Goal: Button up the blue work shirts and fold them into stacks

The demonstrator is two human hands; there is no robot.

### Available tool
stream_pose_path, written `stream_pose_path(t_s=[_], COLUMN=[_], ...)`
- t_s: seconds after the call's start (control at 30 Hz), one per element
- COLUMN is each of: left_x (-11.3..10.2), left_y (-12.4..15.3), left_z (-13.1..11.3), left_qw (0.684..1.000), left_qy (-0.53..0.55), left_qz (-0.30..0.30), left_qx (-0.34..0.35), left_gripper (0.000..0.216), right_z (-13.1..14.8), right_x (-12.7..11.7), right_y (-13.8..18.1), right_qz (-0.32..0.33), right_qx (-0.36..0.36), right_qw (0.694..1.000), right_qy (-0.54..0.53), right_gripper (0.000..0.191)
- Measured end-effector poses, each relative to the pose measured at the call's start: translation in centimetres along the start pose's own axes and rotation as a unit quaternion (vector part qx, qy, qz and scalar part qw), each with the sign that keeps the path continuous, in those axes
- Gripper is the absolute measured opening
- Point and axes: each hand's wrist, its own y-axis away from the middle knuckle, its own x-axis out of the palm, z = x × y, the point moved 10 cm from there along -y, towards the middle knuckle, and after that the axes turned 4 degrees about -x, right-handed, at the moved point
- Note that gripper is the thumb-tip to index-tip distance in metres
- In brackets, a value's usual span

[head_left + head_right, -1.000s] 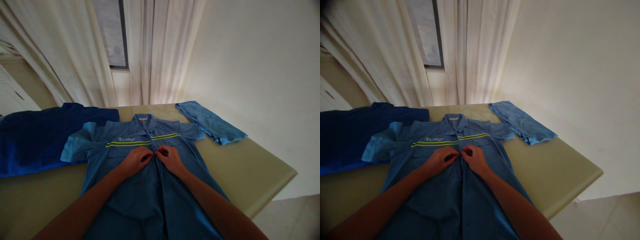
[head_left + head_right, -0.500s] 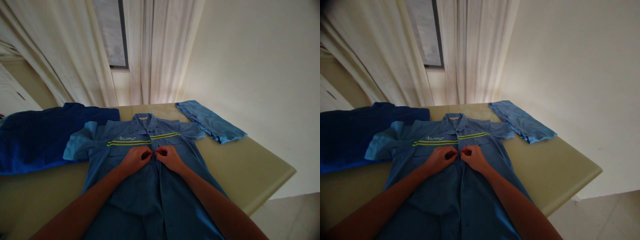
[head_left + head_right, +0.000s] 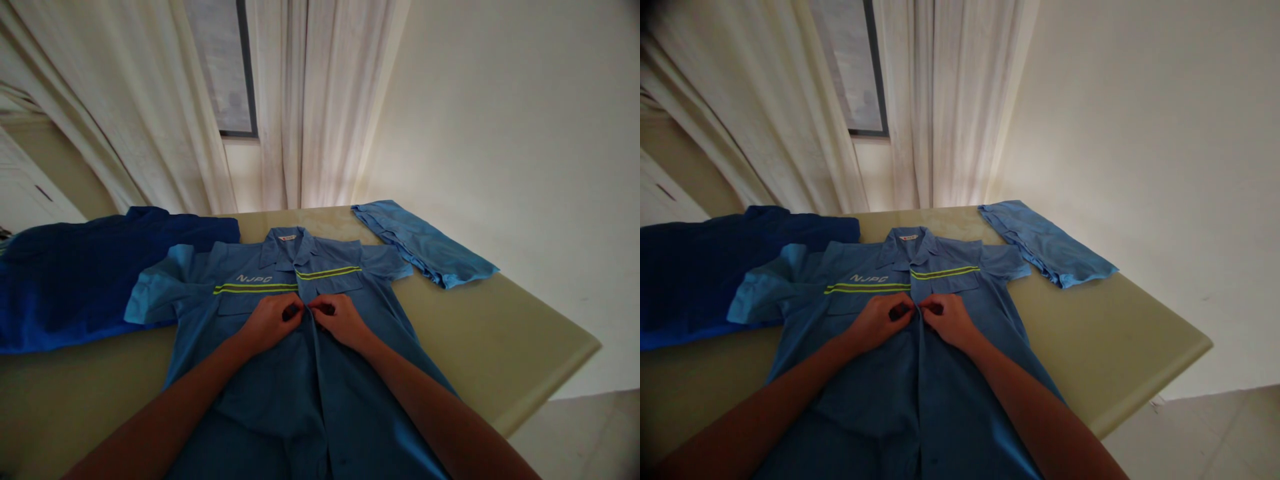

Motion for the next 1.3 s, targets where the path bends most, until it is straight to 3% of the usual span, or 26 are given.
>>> stream_pose_path(t_s=[0.17, 0.5, 0.7, 0.9, 1.03, 1.17, 1.3], left_x=[-0.1, -0.4, 0.1, 0.4, 0.3, 0.7, 0.9], left_y=[-0.1, -0.4, -0.9, -1.1, -1.3, -1.4, -1.5], left_z=[0.6, 0.9, 2.1, 2.3, 2.3, 2.5, 3.2], left_qw=[0.999, 0.993, 0.985, 0.974, 0.968, 0.948, 0.925], left_qy=[0.026, 0.108, 0.159, 0.213, 0.237, 0.301, 0.361], left_qz=[-0.006, -0.002, 0.018, 0.028, 0.043, 0.065, 0.052], left_qx=[-0.022, -0.054, -0.069, -0.068, -0.068, -0.080, -0.108], left_gripper=[0.006, 0.018, 0.028, 0.021, 0.021, 0.024, 0.026], right_z=[1.2, 3.1, 3.1, 2.9, 4.0, 5.8, 7.3], right_x=[-0.9, -0.8, -0.8, -0.7, -0.4, -0.4, 1.7], right_y=[0.2, 0.5, 0.6, 0.5, 0.8, 1.6, 2.4], right_qz=[-0.054, -0.062, -0.067, -0.053, -0.055, -0.071, -0.030], right_qx=[-0.063, -0.110, -0.114, -0.111, -0.147, -0.230, -0.344], right_qw=[0.993, 0.977, 0.976, 0.985, 0.977, 0.944, 0.850], right_qy=[0.083, 0.173, 0.171, 0.124, 0.146, 0.227, 0.398], right_gripper=[0.009, 0.005, 0.005, 0.007, 0.002, 0.008, 0.017])
